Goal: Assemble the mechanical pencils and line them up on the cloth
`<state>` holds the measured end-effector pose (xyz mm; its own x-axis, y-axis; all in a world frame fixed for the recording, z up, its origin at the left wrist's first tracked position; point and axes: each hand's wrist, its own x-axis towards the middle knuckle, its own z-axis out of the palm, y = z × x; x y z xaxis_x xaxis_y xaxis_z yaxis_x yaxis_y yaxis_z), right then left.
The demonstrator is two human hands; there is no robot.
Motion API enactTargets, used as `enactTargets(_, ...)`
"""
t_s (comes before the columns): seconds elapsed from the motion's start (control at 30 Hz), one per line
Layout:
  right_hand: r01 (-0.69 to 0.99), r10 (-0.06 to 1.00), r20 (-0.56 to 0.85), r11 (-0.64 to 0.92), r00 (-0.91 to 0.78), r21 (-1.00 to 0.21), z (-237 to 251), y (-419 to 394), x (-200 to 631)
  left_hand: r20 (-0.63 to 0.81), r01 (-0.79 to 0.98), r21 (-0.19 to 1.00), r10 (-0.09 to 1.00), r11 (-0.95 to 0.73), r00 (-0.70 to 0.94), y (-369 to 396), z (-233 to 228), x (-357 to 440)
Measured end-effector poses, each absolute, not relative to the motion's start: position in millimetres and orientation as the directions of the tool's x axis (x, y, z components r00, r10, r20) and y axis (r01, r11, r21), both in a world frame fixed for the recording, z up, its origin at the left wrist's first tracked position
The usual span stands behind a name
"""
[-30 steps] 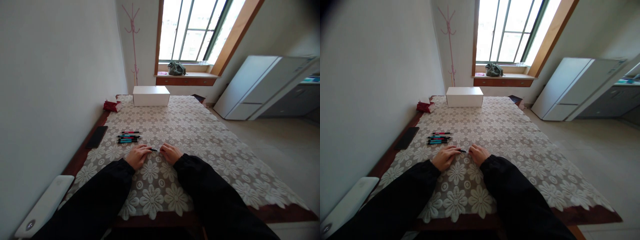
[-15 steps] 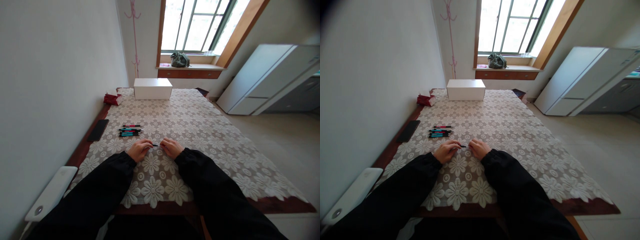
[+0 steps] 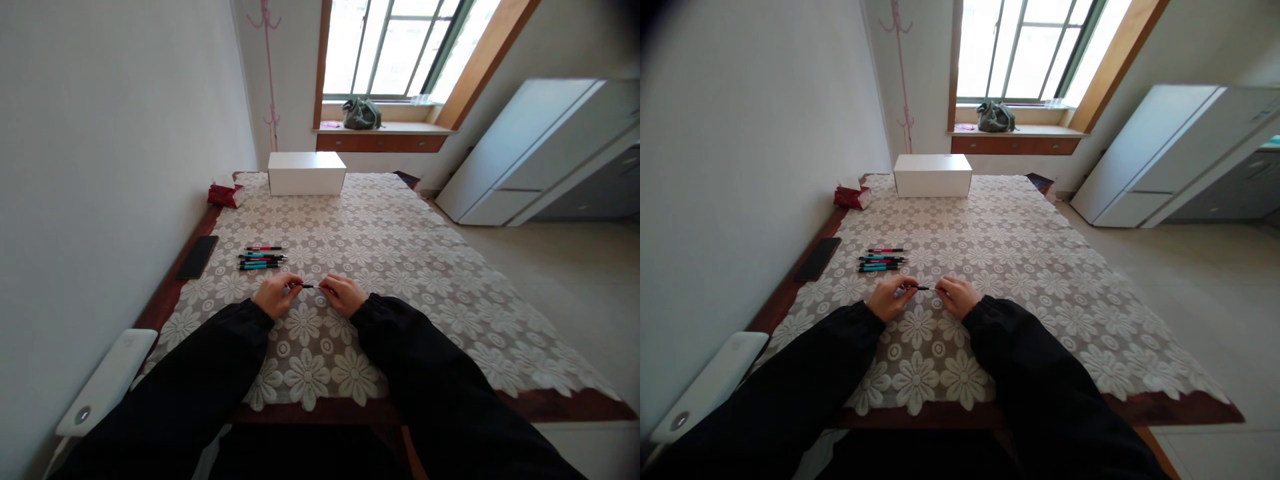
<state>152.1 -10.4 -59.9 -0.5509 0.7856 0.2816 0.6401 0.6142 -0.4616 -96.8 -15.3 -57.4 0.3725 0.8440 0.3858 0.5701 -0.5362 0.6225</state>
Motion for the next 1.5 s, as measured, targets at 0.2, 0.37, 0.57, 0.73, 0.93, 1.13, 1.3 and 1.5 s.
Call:
enactTargets(0.2,0.604,0.792,0.282,0.599,-0.541,-0.525,-61,-10,150,0.463,0.474,0.625,0.783,-0.621,0.415,-16,-54,-98)
enactTargets(0.37,0.613,0.787,0.272,0.606,-0.553,-0.507,-61,-11,150,0.471,0.48,0.61,0.776,-0.631,0.42,-17,-53,-98)
enactTargets(0.57,0.63,0.783,0.303,0.618,-0.543,-0.47,-57,-13,150,0.436,0.524,0.609,0.803,-0.596,0.407,-17,-51,-97)
enactTargets(0.73,0.619,0.782,0.283,0.615,-0.555,-0.488,-57,-15,147,0.406,0.477,0.641,0.793,-0.602,0.454,-18,-51,-97)
enactTargets(0.93,0.578,0.827,0.254,0.539,-0.502,-0.613,-58,-22,141,0.418,0.476,0.639,0.793,-0.604,0.444,-17,-53,-97)
enactTargets(1.13,0.521,0.758,0.289,0.624,-0.584,-0.583,-59,-22,141,0.428,0.455,0.622,0.763,-0.637,0.483,-17,-53,-97)
enactTargets(1.3,0.595,0.773,0.255,0.617,-0.58,-0.515,-58,-21,144,0.448,0.471,0.623,0.779,-0.624,0.439,-18,-54,-97)
enactTargets(1.5,0.591,0.795,0.267,0.59,-0.545,-0.55,-60,-20,143,0.443,0.475,0.628,0.785,-0.616,0.432,-18,-52,-96)
